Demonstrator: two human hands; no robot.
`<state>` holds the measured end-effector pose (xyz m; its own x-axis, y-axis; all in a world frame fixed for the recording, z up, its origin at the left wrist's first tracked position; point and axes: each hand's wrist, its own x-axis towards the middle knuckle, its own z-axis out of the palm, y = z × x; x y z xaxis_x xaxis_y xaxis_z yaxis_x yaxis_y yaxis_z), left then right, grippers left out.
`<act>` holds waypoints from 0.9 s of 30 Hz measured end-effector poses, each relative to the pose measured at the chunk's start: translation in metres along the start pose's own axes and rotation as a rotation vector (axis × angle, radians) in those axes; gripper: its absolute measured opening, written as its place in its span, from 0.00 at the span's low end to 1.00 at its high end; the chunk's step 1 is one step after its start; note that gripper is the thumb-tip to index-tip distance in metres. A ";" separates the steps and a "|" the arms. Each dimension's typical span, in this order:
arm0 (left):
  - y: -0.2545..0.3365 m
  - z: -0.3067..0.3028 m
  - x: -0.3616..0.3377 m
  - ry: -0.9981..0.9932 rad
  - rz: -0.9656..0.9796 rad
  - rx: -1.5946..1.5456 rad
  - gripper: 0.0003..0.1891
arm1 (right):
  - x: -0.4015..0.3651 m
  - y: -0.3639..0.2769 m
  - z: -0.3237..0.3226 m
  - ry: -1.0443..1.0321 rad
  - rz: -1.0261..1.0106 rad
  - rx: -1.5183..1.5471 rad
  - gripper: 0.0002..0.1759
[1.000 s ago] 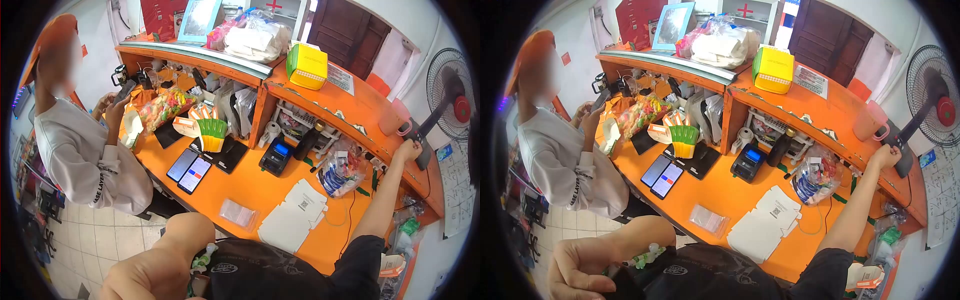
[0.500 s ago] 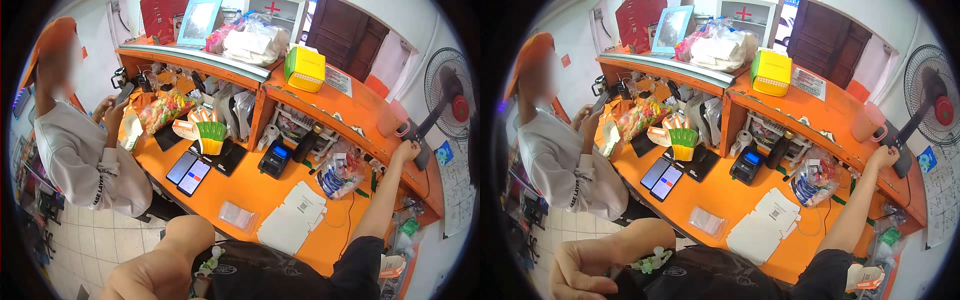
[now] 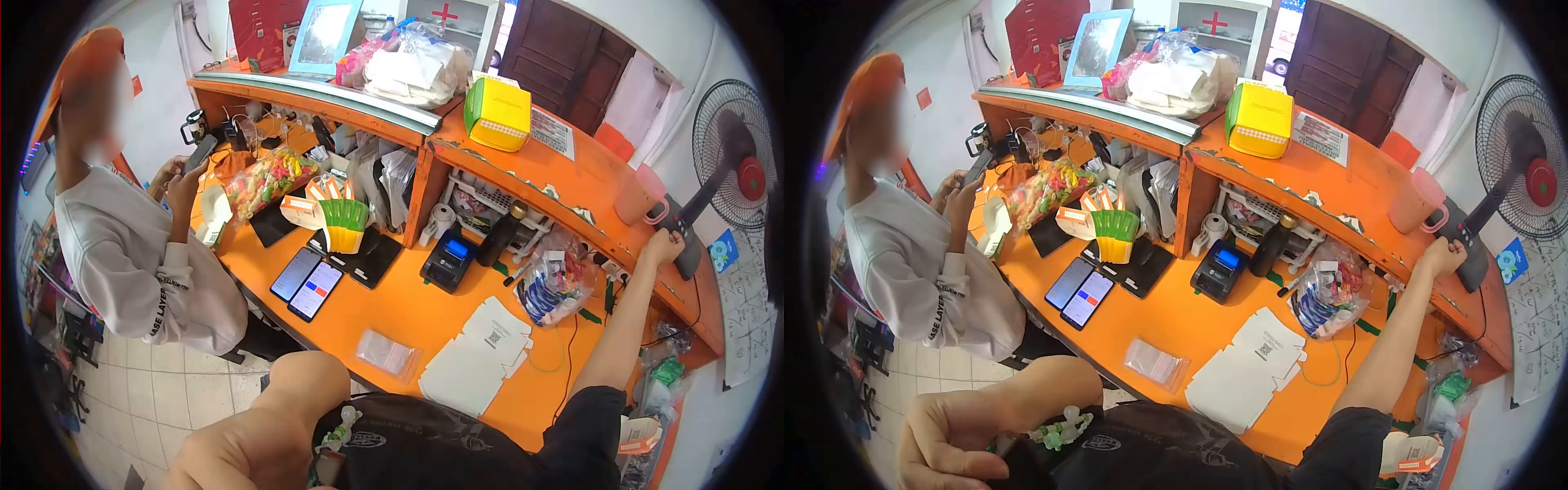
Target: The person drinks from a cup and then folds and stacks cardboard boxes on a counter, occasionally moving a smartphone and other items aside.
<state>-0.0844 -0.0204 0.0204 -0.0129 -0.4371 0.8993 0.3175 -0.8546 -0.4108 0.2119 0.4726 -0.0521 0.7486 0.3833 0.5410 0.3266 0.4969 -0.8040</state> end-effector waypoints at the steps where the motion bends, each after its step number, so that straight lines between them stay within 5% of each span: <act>1: -0.001 0.000 -0.002 0.012 0.014 -0.001 0.23 | 0.001 0.002 0.001 -0.003 0.001 0.007 0.14; 27: -0.004 0.000 -0.003 -0.025 0.161 0.005 0.22 | 0.002 0.002 0.002 0.007 0.019 0.048 0.14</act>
<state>-0.0861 -0.0159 0.0193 0.0618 -0.5615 0.8252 0.3184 -0.7725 -0.5495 0.2128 0.4754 -0.0524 0.7585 0.3881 0.5236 0.2842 0.5260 -0.8016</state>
